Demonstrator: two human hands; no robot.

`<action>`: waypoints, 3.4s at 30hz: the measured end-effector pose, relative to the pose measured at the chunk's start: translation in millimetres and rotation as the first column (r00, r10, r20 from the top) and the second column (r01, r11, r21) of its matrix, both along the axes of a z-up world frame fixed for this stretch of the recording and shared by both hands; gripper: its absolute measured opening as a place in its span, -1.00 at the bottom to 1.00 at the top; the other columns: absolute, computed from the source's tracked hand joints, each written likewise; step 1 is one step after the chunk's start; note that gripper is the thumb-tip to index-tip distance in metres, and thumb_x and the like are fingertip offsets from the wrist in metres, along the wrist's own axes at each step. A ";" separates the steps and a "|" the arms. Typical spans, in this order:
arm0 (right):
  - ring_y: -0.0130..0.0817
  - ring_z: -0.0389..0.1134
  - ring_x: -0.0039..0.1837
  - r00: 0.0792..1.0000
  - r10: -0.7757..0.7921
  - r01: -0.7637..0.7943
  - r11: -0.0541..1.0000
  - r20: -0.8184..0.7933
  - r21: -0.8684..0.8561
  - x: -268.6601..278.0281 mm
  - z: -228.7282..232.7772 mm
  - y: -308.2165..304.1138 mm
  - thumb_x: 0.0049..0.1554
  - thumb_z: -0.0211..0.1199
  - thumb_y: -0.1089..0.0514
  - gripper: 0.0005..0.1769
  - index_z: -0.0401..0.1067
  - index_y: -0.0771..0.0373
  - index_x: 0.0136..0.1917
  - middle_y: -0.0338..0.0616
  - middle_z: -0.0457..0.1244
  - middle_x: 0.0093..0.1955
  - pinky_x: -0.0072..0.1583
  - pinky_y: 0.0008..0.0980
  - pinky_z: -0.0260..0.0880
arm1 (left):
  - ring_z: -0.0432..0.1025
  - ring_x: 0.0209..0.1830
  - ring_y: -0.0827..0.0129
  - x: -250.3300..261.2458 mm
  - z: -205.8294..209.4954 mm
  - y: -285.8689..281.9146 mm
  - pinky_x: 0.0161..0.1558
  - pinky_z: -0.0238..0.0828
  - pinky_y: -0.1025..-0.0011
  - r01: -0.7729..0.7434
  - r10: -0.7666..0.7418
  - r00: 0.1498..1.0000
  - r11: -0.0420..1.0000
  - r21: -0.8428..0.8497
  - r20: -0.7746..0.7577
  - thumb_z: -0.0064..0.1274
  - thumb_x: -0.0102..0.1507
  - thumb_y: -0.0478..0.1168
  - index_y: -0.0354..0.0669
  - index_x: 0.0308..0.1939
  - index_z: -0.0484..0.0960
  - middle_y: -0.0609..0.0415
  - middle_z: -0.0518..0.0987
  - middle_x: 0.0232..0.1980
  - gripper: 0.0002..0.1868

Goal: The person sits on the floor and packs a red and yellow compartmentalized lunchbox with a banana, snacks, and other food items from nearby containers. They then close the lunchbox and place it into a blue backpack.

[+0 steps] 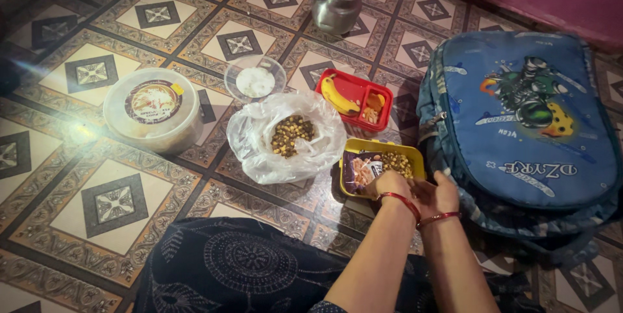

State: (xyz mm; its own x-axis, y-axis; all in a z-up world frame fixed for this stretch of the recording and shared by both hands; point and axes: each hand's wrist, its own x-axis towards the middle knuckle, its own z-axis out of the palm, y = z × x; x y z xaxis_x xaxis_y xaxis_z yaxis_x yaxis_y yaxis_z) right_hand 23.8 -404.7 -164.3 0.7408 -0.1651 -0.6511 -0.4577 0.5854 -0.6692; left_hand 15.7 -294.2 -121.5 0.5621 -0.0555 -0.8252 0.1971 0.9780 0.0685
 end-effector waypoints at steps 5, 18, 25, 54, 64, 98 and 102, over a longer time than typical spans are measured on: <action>0.11 0.31 0.25 0.998 0.015 -0.004 0.982 -0.057 0.191 -3.8 21.1 0.5 0.24 -0.03 -0.38 -0.05 0.20 0.68 0.29 0.39 0.22 0.26 0.34 -0.03 0.30 | 0.43 -0.39 0.23 5.7 7.7 2.1 -0.31 0.42 0.24 -0.001 0.001 1.000 1.000 -0.012 0.022 0.03 0.27 -0.20 0.00 -0.08 0.52 0.05 0.52 -0.28 -0.86; 0.05 0.29 0.24 0.989 0.110 -0.124 0.981 0.098 0.152 -1.0 48.8 8.6 0.27 -0.13 -0.38 -0.13 0.22 0.53 0.35 0.23 0.26 0.24 0.33 -0.07 0.29 | 0.47 -0.31 0.25 19.7 0.4 -1.5 -0.20 0.48 0.20 0.020 -0.010 0.996 0.993 -0.119 0.084 0.05 0.29 -0.17 -0.01 -0.13 0.57 0.08 0.55 -0.23 -0.90; -0.08 0.28 0.20 0.969 0.092 -0.098 0.995 0.231 0.015 -19.2 114.3 47.4 0.33 -0.14 -0.37 -0.21 0.35 0.45 0.26 0.05 0.29 0.16 0.28 -0.18 0.29 | 0.52 -0.31 0.19 12.3 38.4 39.9 -0.17 0.51 0.14 -0.008 0.029 0.985 0.992 -0.123 0.169 -0.02 0.29 -0.14 -0.07 -0.12 0.59 0.04 0.61 -0.22 -0.83; -0.35 0.45 -0.07 0.585 0.692 -0.109 0.583 0.422 -0.805 -4.7 188.5 242.3 0.05 0.36 0.29 -0.75 0.57 0.40 0.02 -0.02 0.43 -0.09 0.01 -0.39 0.46 | 0.58 -0.06 0.00 -37.3 177.2 253.3 0.01 0.51 0.15 -0.138 -0.217 0.970 -0.135 0.981 0.107 0.02 0.28 -0.20 -0.13 -0.12 0.71 -0.15 0.68 -0.10 -0.80; 0.14 0.44 0.08 0.566 0.770 -0.003 -0.356 -0.295 -0.934 17.8 112.7 307.7 0.15 0.31 -0.10 -0.64 0.60 0.25 -0.03 0.23 0.39 -0.04 0.08 -0.01 0.43 | 0.48 -0.01 -0.03 -69.8 173.0 312.0 -0.02 0.39 0.06 0.158 -0.127 0.964 -0.428 0.890 -0.233 0.26 0.07 -0.10 -0.13 -0.18 0.65 -0.11 0.60 -0.06 -0.69; -0.48 0.43 0.00 0.650 0.604 -0.290 0.758 0.462 -0.584 7.2 128.6 305.8 -0.01 0.33 0.40 -0.62 0.48 0.31 0.11 -0.26 0.40 -0.04 0.08 -0.46 0.43 | 0.60 -0.10 0.04 -2.6 91.0 365.3 -0.06 0.49 0.19 -0.260 -0.764 0.643 -0.141 0.955 0.062 0.04 0.27 -0.26 -0.02 -0.05 0.67 -0.10 0.70 -0.17 -0.81; -0.49 0.43 0.05 0.574 0.715 -0.336 0.650 0.399 -0.681 0.6 129.2 309.2 0.03 0.32 0.39 -0.59 0.50 0.33 0.18 -0.24 0.42 0.03 0.14 -0.46 0.43 | 0.64 -0.14 0.08 -7.1 91.9 368.3 -0.07 0.53 0.20 -0.134 -0.758 0.651 -0.046 0.990 0.053 0.10 0.21 -0.24 -0.14 -0.02 0.53 -0.12 0.70 -0.25 -0.74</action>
State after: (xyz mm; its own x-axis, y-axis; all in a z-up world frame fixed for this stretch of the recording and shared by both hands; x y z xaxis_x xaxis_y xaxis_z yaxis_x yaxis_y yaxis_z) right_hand 24.5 -95.5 -35.1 0.9669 0.2550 0.0082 0.0397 -0.1187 -0.9921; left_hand 8.6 74.1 -29.5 0.9900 0.1140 0.0827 -0.0536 -0.2384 0.9697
